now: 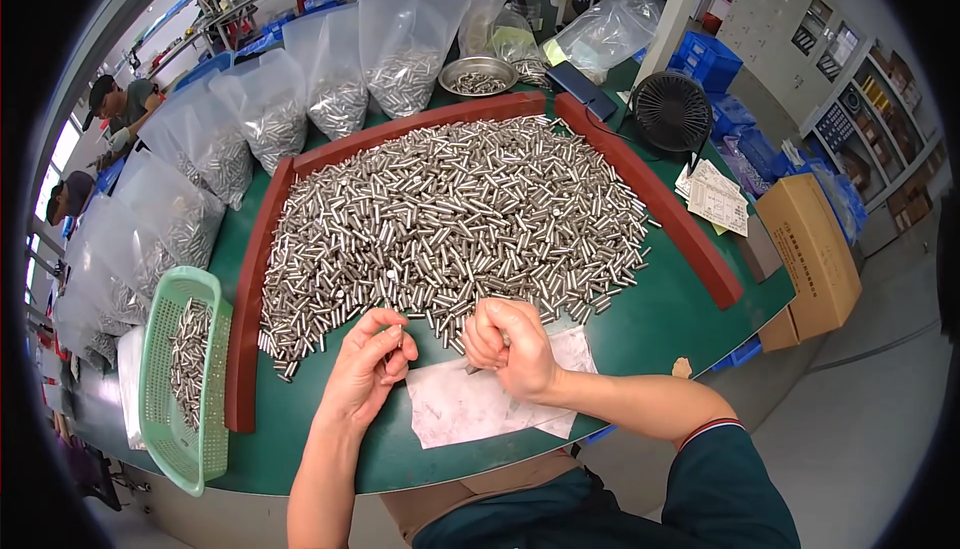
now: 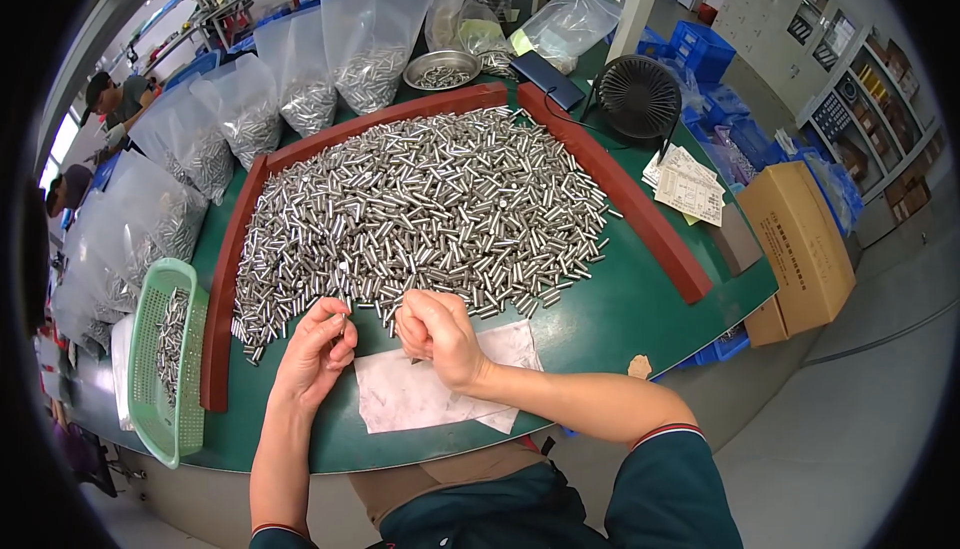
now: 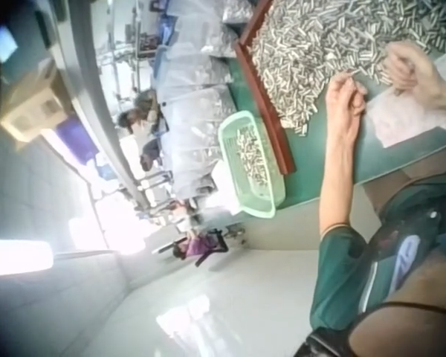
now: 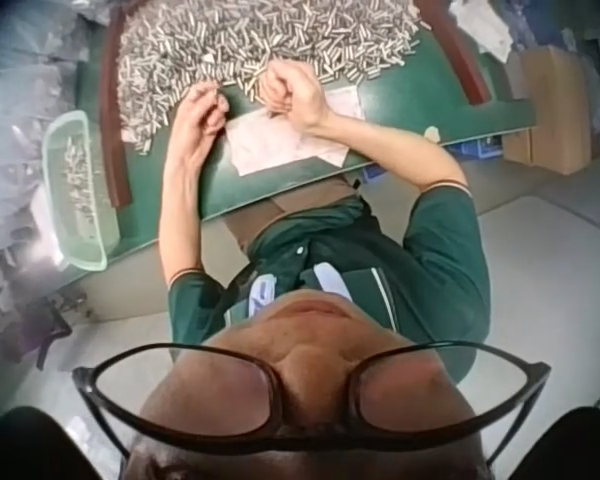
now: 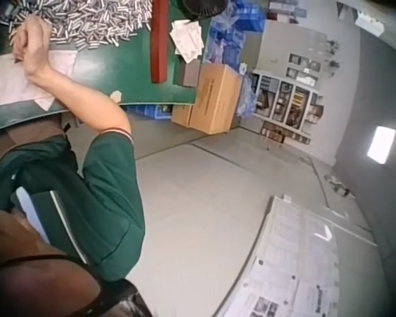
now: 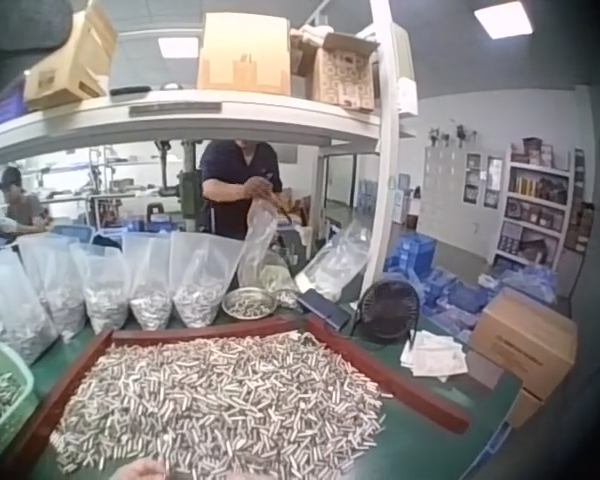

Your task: Picking up small metal pins from a pile and assembling or inspecting them using a hand tool.

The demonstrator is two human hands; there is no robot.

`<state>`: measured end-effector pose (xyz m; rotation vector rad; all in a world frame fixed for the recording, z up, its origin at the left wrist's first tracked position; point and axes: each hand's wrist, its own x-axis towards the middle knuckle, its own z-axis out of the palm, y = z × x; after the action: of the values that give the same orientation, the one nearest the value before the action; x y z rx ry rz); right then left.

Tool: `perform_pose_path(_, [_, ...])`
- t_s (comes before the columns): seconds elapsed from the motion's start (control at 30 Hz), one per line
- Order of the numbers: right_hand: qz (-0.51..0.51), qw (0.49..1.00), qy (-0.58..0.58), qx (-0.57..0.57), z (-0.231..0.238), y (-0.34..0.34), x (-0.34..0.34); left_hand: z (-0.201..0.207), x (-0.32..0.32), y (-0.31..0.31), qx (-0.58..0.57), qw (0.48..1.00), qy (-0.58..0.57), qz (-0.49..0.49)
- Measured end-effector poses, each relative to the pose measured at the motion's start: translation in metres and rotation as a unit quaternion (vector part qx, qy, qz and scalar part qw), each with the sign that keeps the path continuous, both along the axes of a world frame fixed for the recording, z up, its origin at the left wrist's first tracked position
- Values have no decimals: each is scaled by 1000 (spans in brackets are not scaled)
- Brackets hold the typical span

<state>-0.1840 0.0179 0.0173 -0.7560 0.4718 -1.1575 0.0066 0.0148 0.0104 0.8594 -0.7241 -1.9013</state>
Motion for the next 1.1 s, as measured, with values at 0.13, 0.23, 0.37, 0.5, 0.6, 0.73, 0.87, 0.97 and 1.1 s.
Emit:
perform_pose_path(0.13, [14, 1000, -7, 5, -1, 0, 4, 2, 2, 5, -3, 1000, -10, 23])
perform_pose_path(0.23, [-10, 1000, 20, 14, -2, -4, 0, -3, -2, -1, -13, 999, -32, 3])
perform_pose_path(0.37, [-12, 1000, -13, 14, -2, -7, -1, 1, -3, -4, -24, 998, -61, -3])
perform_pose_path(0.5, [-4, 1000, -16, -4, -2, -8, 1, 1, -3, -4, -35, 992, -119, 22])
perform_pose_path(0.6, [3, 1000, -15, -4, -7, -9, 1, -2, -2, -3, -31, 992, -118, 24])
perform_pose_path(0.73, [-1, 1000, -8, -7, -5, -7, 1, -3, -2, -1, -30, 993, -113, 13])
perform_pose_path(0.87, [-3, 1000, -9, -9, -4, -6, 1, -2, -3, 0, -33, 994, -108, 9])
perform_pose_path(0.97, [-4, 1000, -7, -7, -4, -5, 1, -3, -3, 0, -29, 993, -113, 10])
perform_pose_path(1.1, [-5, 1000, -11, -6, -5, -5, 2, -3, -2, 0, -27, 993, -112, 7])
